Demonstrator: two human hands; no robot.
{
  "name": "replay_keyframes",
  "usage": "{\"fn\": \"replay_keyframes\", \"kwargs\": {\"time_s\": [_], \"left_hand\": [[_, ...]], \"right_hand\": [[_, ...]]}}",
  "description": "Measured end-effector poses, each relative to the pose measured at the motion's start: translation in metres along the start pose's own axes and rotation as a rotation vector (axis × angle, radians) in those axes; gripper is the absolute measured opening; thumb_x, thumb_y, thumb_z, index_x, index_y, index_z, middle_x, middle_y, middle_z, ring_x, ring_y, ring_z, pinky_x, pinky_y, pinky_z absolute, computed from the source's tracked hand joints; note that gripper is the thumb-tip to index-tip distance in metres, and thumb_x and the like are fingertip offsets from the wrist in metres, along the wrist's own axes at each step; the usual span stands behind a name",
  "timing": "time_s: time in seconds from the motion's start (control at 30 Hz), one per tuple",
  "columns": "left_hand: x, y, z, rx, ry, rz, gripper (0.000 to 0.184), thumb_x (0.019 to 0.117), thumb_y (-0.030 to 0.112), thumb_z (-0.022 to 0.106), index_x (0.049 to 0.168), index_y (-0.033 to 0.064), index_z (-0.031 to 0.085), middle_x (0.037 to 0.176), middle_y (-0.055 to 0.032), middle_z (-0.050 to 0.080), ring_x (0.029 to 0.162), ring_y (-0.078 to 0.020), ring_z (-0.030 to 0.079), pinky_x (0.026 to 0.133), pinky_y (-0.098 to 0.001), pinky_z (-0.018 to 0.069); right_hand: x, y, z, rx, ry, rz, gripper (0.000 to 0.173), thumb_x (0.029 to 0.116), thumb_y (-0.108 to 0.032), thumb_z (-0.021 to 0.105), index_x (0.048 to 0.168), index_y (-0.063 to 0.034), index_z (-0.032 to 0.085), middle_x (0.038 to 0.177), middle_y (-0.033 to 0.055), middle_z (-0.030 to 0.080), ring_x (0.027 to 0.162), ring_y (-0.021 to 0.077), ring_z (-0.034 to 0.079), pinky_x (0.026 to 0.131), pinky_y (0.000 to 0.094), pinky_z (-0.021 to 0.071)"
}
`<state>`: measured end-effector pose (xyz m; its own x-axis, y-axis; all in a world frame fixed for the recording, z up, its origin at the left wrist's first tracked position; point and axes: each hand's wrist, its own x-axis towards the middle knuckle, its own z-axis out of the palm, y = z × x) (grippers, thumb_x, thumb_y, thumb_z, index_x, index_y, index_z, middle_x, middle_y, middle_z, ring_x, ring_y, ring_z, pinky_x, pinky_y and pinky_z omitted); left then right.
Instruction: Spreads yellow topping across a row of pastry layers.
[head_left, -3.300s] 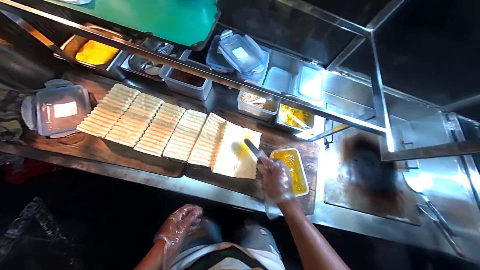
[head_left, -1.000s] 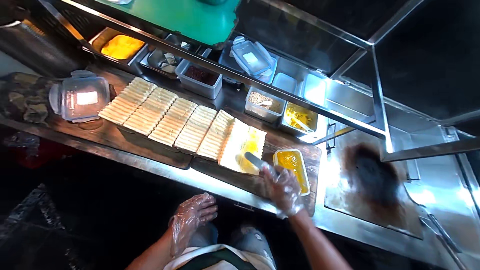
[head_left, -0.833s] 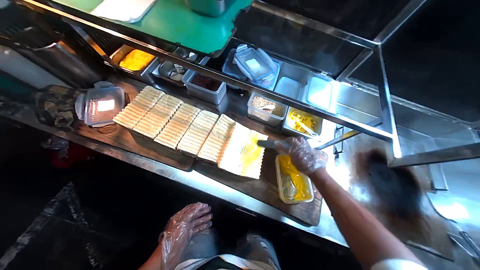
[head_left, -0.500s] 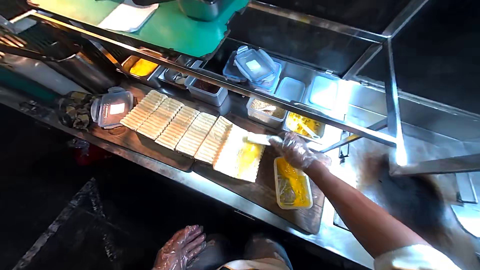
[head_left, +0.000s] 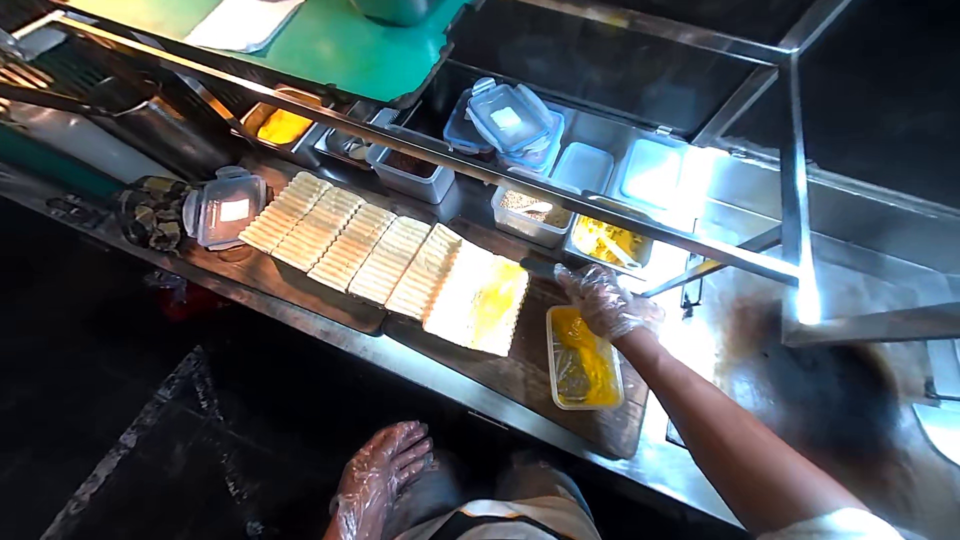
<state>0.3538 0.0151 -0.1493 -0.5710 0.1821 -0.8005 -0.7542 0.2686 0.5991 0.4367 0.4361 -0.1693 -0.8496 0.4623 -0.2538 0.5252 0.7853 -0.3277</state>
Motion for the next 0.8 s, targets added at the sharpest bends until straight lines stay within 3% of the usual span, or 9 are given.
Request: {"fn": "replay_keyframes", "kwargs": {"time_s": [0.17, 0.23, 0.3, 0.33, 0.47, 0.57, 0.67, 0.73, 0.8], "left_hand": [[0.021, 0.015, 0.024, 0.087, -0.124, -0.046, 0.031, 0.1079, 0.021, 0.050, 0.123, -0.0021, 0.064, 0.116, -0.0206, 0.072, 0.098, -0.0337, 0.074, 0.082, -0.0454, 0.0632], [0.026, 0.026, 0.031, 0.092, -0.190, -0.037, 0.030, 0.1077, 0.019, 0.050, 0.122, -0.0029, 0.065, 0.113, -0.0210, 0.072, 0.096, -0.0333, 0.074, 0.081, -0.0448, 0.0633], [0.034, 0.038, 0.033, 0.084, -0.253, -0.019, 0.031, 0.1084, 0.018, 0.047, 0.121, -0.0034, 0.065, 0.113, -0.0211, 0.073, 0.096, -0.0329, 0.074, 0.082, -0.0444, 0.0629], [0.039, 0.044, 0.032, 0.069, -0.273, -0.024, 0.031, 0.1086, 0.018, 0.046, 0.121, -0.0038, 0.065, 0.112, -0.0214, 0.073, 0.096, -0.0330, 0.074, 0.082, -0.0443, 0.0626], [0.062, 0.054, 0.032, 0.017, -0.336, -0.129, 0.037, 0.1103, 0.024, 0.042, 0.121, -0.0042, 0.063, 0.113, -0.0227, 0.072, 0.097, -0.0340, 0.073, 0.083, -0.0462, 0.0618], [0.073, 0.069, 0.040, -0.017, -0.373, -0.154, 0.041, 0.1104, 0.029, 0.043, 0.125, -0.0043, 0.062, 0.115, -0.0228, 0.071, 0.099, -0.0344, 0.073, 0.085, -0.0464, 0.0613], [0.081, 0.090, 0.049, -0.026, -0.428, -0.135, 0.042, 0.1101, 0.031, 0.043, 0.129, -0.0029, 0.060, 0.120, -0.0207, 0.070, 0.104, -0.0321, 0.071, 0.088, -0.0443, 0.0594], [0.088, 0.092, 0.050, -0.036, -0.460, -0.144, 0.045, 0.1104, 0.033, 0.042, 0.132, -0.0032, 0.057, 0.123, -0.0210, 0.068, 0.108, -0.0321, 0.070, 0.091, -0.0448, 0.0589], [0.094, 0.092, 0.055, -0.048, -0.484, -0.126, 0.046, 0.1112, 0.034, 0.040, 0.134, -0.0042, 0.054, 0.125, -0.0224, 0.067, 0.109, -0.0332, 0.070, 0.091, -0.0459, 0.0590]], "right_hand": [[-0.014, -0.040, 0.005, 0.215, -0.044, 0.140, 0.042, 0.1013, -0.025, 0.059, 0.142, -0.0373, 0.062, 0.130, 0.0135, 0.067, 0.126, 0.0333, 0.060, 0.105, 0.0538, 0.0496], [-0.051, -0.057, 0.013, 0.253, -0.012, 0.102, 0.037, 0.1004, -0.020, 0.059, 0.135, -0.0295, 0.068, 0.122, 0.0127, 0.071, 0.117, 0.0325, 0.066, 0.100, 0.0549, 0.0531], [-0.092, -0.087, 0.002, 0.238, -0.160, 0.205, 0.032, 0.1013, -0.019, 0.058, 0.131, -0.0226, 0.069, 0.117, 0.0159, 0.069, 0.113, 0.0353, 0.065, 0.098, 0.0560, 0.0528], [-0.101, -0.099, -0.006, 0.240, -0.231, 0.274, 0.035, 0.1012, -0.019, 0.058, 0.134, -0.0261, 0.068, 0.120, 0.0139, 0.069, 0.116, 0.0332, 0.064, 0.101, 0.0540, 0.0515], [-0.087, -0.108, 0.010, 0.355, 0.070, 0.279, 0.034, 0.1011, -0.019, 0.062, 0.133, -0.0262, 0.070, 0.112, 0.0143, 0.071, 0.105, 0.0336, 0.067, 0.090, 0.0558, 0.0555], [-0.103, -0.126, 0.031, 0.301, 0.034, 0.357, 0.034, 0.1038, -0.023, 0.056, 0.136, -0.0252, 0.067, 0.120, 0.0163, 0.068, 0.113, 0.0362, 0.065, 0.095, 0.0566, 0.0546], [-0.155, -0.154, 0.052, 0.275, 0.146, 0.458, 0.031, 0.1006, -0.023, 0.057, 0.126, -0.0263, 0.075, 0.117, 0.0139, 0.071, 0.114, 0.0313, 0.066, 0.099, 0.0492, 0.0546], [-0.149, -0.164, 0.062, 0.341, 0.264, 0.494, 0.028, 0.0984, -0.020, 0.062, 0.122, -0.0225, 0.077, 0.117, 0.0143, 0.072, 0.113, 0.0308, 0.067, 0.099, 0.0492, 0.0547], [-0.118, -0.166, 0.064, 0.373, 0.240, 0.546, 0.033, 0.0997, -0.018, 0.061, 0.130, -0.0230, 0.073, 0.124, 0.0155, 0.069, 0.118, 0.0324, 0.064, 0.102, 0.0519, 0.0522]]}}
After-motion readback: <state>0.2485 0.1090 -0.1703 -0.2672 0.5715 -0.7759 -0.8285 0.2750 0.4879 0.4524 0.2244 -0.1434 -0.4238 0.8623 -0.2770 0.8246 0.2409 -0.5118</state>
